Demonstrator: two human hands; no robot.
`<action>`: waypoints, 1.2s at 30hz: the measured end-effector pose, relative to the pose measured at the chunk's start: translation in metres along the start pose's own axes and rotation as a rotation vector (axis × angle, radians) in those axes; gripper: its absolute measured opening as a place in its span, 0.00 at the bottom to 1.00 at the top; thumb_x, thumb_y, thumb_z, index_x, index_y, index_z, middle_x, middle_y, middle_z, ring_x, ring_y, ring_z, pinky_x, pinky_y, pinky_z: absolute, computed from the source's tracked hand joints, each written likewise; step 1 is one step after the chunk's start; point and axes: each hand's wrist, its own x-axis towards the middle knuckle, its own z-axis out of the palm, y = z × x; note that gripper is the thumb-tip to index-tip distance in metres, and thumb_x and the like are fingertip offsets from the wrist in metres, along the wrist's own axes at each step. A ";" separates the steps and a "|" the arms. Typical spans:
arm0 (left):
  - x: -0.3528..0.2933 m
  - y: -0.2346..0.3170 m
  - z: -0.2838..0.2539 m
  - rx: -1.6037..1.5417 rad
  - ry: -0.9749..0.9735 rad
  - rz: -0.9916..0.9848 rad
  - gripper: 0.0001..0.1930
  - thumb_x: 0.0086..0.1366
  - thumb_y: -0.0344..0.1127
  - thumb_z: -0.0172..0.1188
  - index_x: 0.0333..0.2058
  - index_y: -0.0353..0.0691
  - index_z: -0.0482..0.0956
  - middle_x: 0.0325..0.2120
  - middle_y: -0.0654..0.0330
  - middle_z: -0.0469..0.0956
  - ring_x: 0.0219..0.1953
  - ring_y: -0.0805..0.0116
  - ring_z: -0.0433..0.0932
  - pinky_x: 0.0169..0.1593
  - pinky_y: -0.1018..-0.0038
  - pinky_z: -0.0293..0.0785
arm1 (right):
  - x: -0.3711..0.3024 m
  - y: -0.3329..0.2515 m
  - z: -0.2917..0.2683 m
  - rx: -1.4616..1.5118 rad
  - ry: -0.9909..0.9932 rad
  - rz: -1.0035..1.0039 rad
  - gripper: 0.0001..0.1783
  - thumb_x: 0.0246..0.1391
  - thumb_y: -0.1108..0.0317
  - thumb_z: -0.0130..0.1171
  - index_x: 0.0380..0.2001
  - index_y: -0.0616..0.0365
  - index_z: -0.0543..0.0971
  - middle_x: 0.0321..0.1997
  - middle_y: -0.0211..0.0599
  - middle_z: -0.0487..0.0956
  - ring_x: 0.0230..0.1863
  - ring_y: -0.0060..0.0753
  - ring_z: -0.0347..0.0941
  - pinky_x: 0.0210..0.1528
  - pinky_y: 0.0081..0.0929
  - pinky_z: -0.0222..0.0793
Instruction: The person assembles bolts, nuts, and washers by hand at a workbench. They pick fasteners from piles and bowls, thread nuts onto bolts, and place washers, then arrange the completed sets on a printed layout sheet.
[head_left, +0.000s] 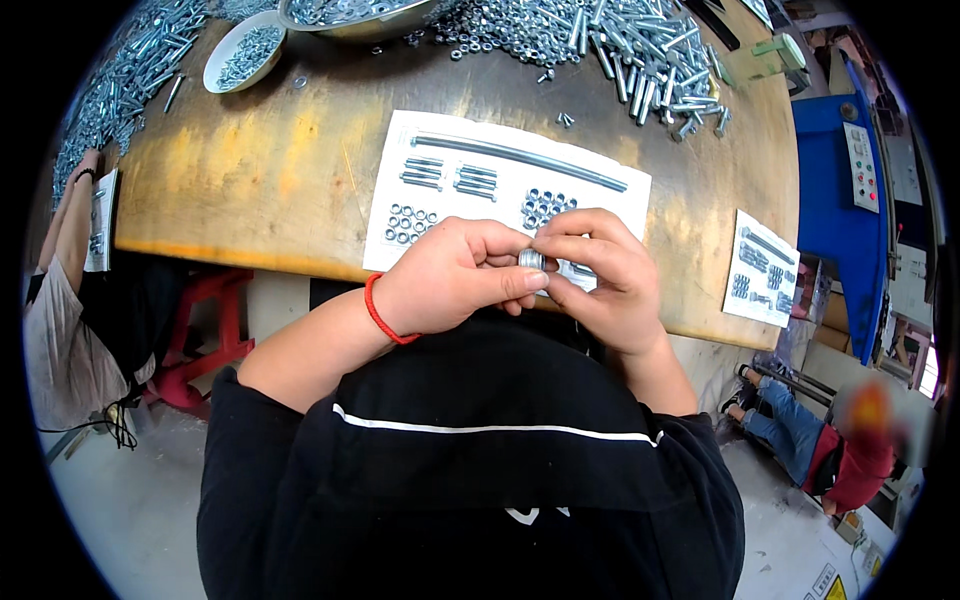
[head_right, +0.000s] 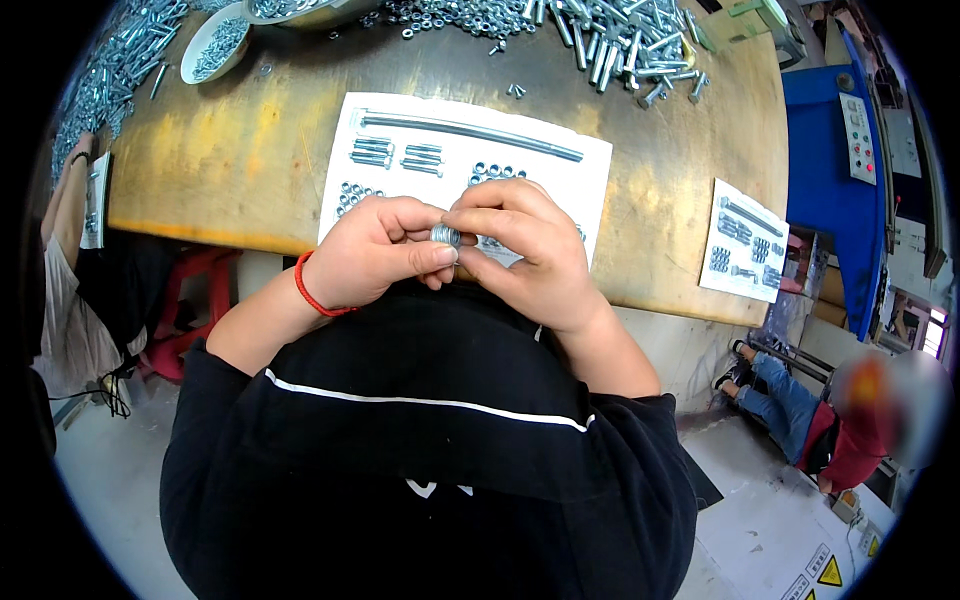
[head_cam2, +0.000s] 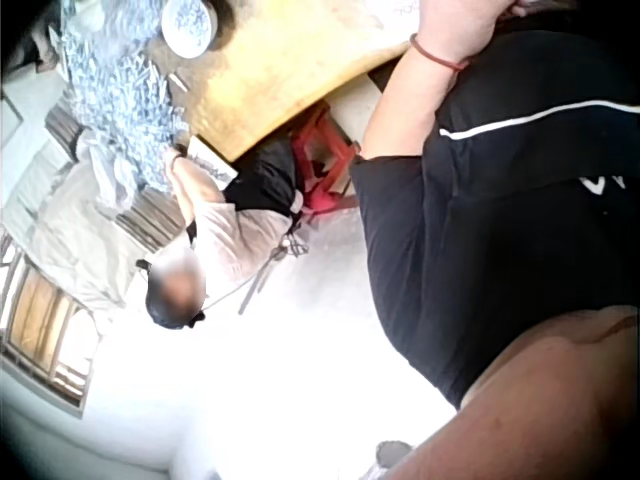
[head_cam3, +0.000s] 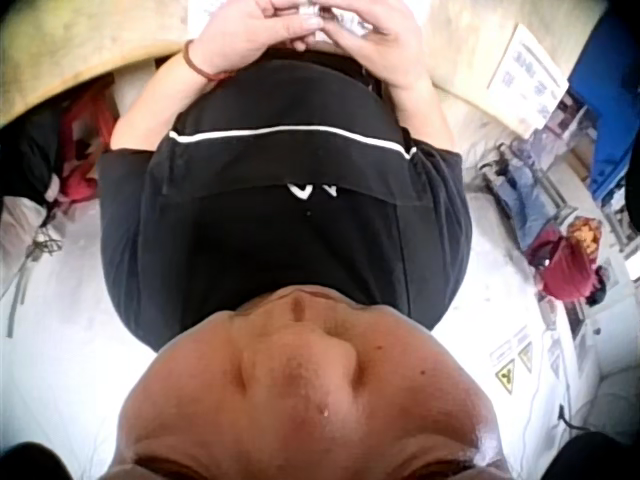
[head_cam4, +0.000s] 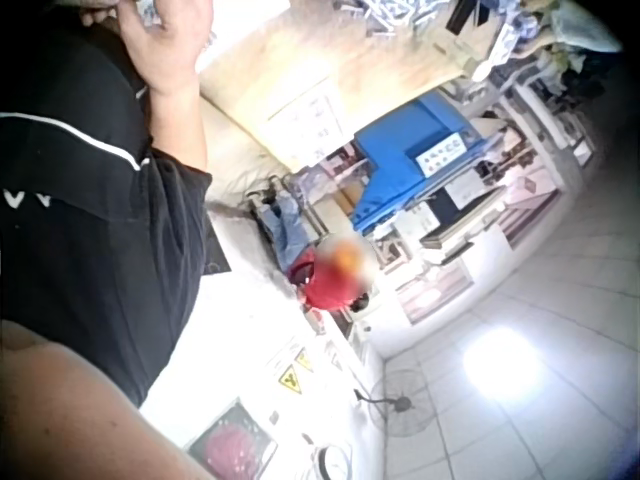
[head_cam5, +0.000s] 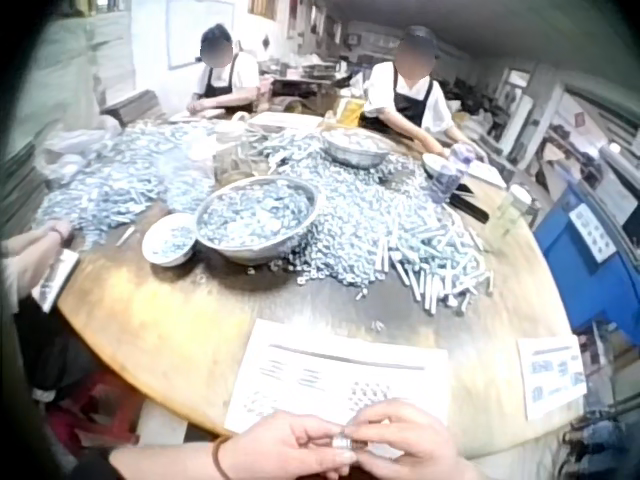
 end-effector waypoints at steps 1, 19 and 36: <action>0.001 0.001 0.004 -0.005 0.002 -0.011 0.14 0.66 0.34 0.61 0.46 0.30 0.79 0.28 0.62 0.81 0.29 0.78 0.79 0.35 0.81 0.76 | -0.004 0.000 -0.002 0.008 0.013 -0.002 0.19 0.35 0.82 0.69 0.36 0.59 0.82 0.38 0.35 0.79 0.38 0.35 0.75 0.39 0.28 0.71; 0.015 0.003 0.027 0.017 -0.049 -0.078 0.13 0.64 0.29 0.62 0.46 0.30 0.79 0.28 0.59 0.81 0.29 0.76 0.80 0.37 0.80 0.78 | -0.026 0.010 -0.022 0.071 0.074 -0.047 0.20 0.34 0.83 0.68 0.36 0.60 0.83 0.38 0.36 0.79 0.39 0.34 0.75 0.39 0.27 0.72; 0.038 0.015 0.015 0.041 -0.120 -0.204 0.13 0.65 0.25 0.59 0.48 0.32 0.79 0.31 0.58 0.82 0.32 0.74 0.81 0.38 0.80 0.79 | -0.019 0.033 -0.028 0.383 0.071 0.181 0.18 0.35 0.81 0.66 0.36 0.61 0.82 0.39 0.36 0.76 0.41 0.29 0.72 0.41 0.24 0.68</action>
